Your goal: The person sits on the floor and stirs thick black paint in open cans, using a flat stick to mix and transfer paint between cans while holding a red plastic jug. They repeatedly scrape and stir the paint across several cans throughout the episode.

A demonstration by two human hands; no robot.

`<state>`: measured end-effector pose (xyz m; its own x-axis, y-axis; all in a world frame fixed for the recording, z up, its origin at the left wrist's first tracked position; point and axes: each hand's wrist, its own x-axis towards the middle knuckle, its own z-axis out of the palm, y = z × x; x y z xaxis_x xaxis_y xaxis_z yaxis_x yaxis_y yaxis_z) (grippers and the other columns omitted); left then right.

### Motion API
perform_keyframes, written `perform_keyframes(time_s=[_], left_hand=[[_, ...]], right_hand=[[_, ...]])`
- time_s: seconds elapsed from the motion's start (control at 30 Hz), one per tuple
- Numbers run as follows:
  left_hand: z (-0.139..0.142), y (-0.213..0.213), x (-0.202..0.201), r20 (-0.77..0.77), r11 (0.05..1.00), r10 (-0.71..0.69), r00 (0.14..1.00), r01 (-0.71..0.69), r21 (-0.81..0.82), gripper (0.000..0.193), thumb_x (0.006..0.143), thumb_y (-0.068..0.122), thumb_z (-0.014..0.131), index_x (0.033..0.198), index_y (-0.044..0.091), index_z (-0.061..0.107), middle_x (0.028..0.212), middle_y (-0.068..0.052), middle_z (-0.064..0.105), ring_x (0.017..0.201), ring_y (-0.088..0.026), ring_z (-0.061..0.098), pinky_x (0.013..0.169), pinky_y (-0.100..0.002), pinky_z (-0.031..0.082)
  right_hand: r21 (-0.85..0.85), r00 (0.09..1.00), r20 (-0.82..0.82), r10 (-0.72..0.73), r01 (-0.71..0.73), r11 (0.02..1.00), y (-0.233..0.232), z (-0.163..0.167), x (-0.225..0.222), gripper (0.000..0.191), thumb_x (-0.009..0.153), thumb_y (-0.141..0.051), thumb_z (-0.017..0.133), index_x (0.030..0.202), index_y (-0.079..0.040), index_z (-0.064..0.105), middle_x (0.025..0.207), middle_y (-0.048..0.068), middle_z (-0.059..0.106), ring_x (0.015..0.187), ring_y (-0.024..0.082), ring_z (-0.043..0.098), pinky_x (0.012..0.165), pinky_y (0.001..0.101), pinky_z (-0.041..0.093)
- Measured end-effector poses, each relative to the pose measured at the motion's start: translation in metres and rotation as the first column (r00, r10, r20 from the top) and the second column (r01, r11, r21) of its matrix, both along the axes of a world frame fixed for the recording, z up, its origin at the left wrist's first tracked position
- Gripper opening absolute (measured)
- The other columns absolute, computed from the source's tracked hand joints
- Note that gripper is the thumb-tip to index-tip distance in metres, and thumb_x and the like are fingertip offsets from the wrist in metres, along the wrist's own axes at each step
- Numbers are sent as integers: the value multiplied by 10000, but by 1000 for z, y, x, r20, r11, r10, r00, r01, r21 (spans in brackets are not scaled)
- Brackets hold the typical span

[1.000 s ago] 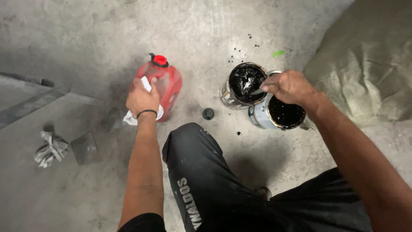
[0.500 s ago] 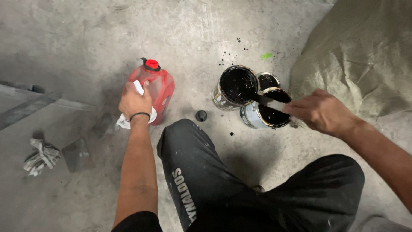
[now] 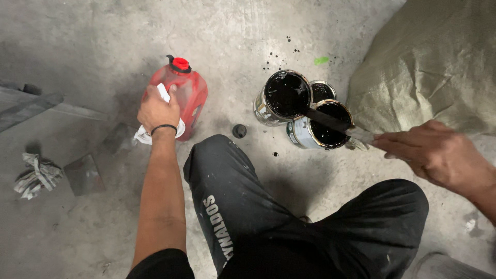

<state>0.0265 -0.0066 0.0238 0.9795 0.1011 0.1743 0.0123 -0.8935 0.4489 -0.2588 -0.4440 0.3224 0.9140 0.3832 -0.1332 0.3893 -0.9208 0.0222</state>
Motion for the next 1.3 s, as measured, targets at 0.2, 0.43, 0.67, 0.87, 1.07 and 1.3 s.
perform_keyframes(time_s=[0.2,0.43,0.67,0.87,1.07,1.3], left_hand=[[-2,2,0,28,999,-8,1000,7,32,523,964,556,702,1022,46,604,865,-219,721,808,-464,700,669,-591,530],[-9,4,-1,-2,1000,0,1000,0,7,525,962,568,691,1047,60,589,815,-216,718,782,-472,699,664,-600,525],[-16,4,-1,42,997,10,999,-13,71,486,947,550,708,1039,84,603,830,-227,717,771,-487,694,643,-606,523],[-14,2,-3,41,1000,2,999,-2,20,482,960,538,735,1013,74,616,877,-227,712,805,-491,681,669,-610,515],[-9,1,-4,61,1000,-4,998,4,-5,501,943,513,773,990,43,603,891,-223,712,804,-484,682,657,-604,507],[-4,0,-6,-13,999,18,1000,-18,-29,497,947,528,757,989,58,602,875,-223,710,818,-484,678,680,-607,504]], right_hand=[[283,962,-1,-274,263,922,-24,-19,1,205,1031,-99,586,1143,-80,757,1063,63,778,827,150,753,690,309,610],[722,505,-390,-770,687,84,-30,-180,6,333,1139,-269,694,1038,44,740,835,110,695,709,155,613,640,314,501],[738,226,-646,-729,428,-522,-26,-254,-17,220,1046,-208,692,952,-25,614,865,119,694,608,158,621,542,299,534],[702,24,-617,-787,469,-536,-26,-214,-53,292,994,-156,713,971,-15,458,901,169,714,622,207,685,565,335,587],[752,102,-509,-854,537,-384,-28,-173,-91,306,1066,-159,690,971,125,632,972,208,727,628,193,643,614,298,576],[735,78,-561,-824,504,-454,-40,-157,-119,226,1074,-144,700,949,35,643,995,200,718,658,199,659,649,318,587]])
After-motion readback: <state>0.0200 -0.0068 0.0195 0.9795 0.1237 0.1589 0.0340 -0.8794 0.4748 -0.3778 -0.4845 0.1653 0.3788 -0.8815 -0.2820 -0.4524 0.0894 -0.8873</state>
